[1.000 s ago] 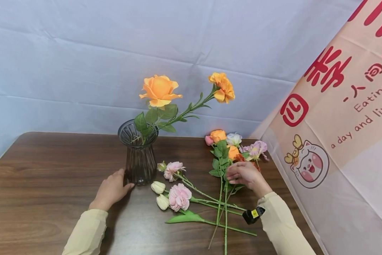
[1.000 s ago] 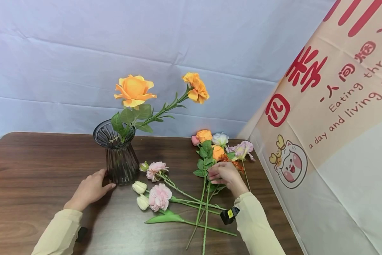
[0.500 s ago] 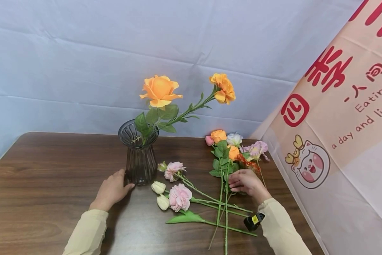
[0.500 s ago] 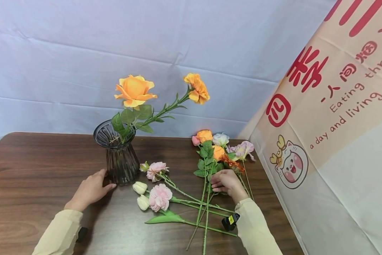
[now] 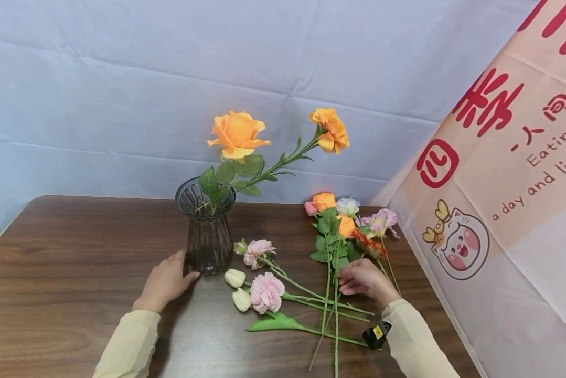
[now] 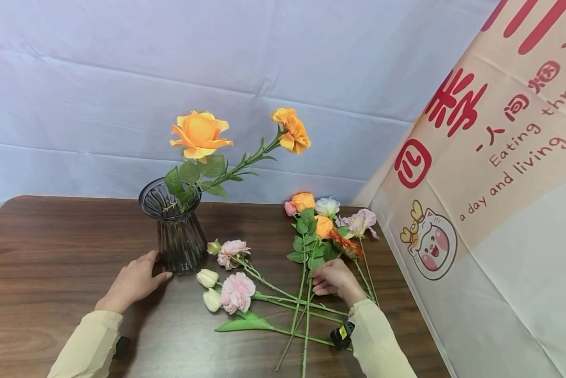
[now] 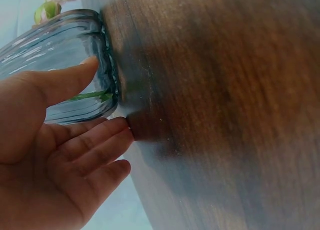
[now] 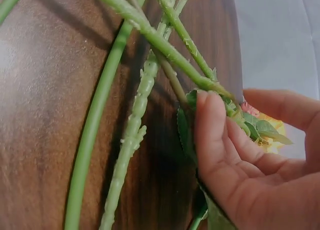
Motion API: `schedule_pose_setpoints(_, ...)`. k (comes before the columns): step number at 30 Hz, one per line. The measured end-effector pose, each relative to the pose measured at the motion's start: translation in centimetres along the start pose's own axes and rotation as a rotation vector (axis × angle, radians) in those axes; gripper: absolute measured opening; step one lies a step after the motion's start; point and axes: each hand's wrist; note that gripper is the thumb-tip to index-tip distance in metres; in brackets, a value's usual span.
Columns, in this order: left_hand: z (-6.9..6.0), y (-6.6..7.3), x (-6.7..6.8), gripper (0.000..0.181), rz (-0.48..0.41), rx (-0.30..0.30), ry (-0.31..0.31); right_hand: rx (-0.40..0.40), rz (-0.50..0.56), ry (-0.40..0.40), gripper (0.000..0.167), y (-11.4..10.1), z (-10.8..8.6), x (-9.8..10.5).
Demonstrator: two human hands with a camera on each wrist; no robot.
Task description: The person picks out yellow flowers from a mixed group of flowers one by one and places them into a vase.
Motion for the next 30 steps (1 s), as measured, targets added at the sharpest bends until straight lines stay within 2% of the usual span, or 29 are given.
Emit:
schedule_pose_setpoints(7, 0.07, 0.01, -0.06, 0.062, -0.001, 0.006, -0.011, 0.007, -0.068, -0.082, 0.021, 0.13, -0.05, -0.03)
schedule_pose_setpoints(17, 0.14, -0.06, -0.14, 0.062, -0.004, 0.005, -0.009, -0.001, -0.148, -0.038, 0.004, 0.21, 0.10, -0.77)
schedule_pose_setpoints(30, 0.09, 0.05, 0.07, 0.058, -0.009, 0.003, -0.003, -0.005, -0.112, -0.020, 0.007, 0.09, 0.12, -0.71)
Point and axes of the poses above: each hand's wrist, its own z-axis towards the middle knuckle, its own x-axis out of the back of the hand, y = z × x, and after that the axes turned 2 degrees about -x, right-handed
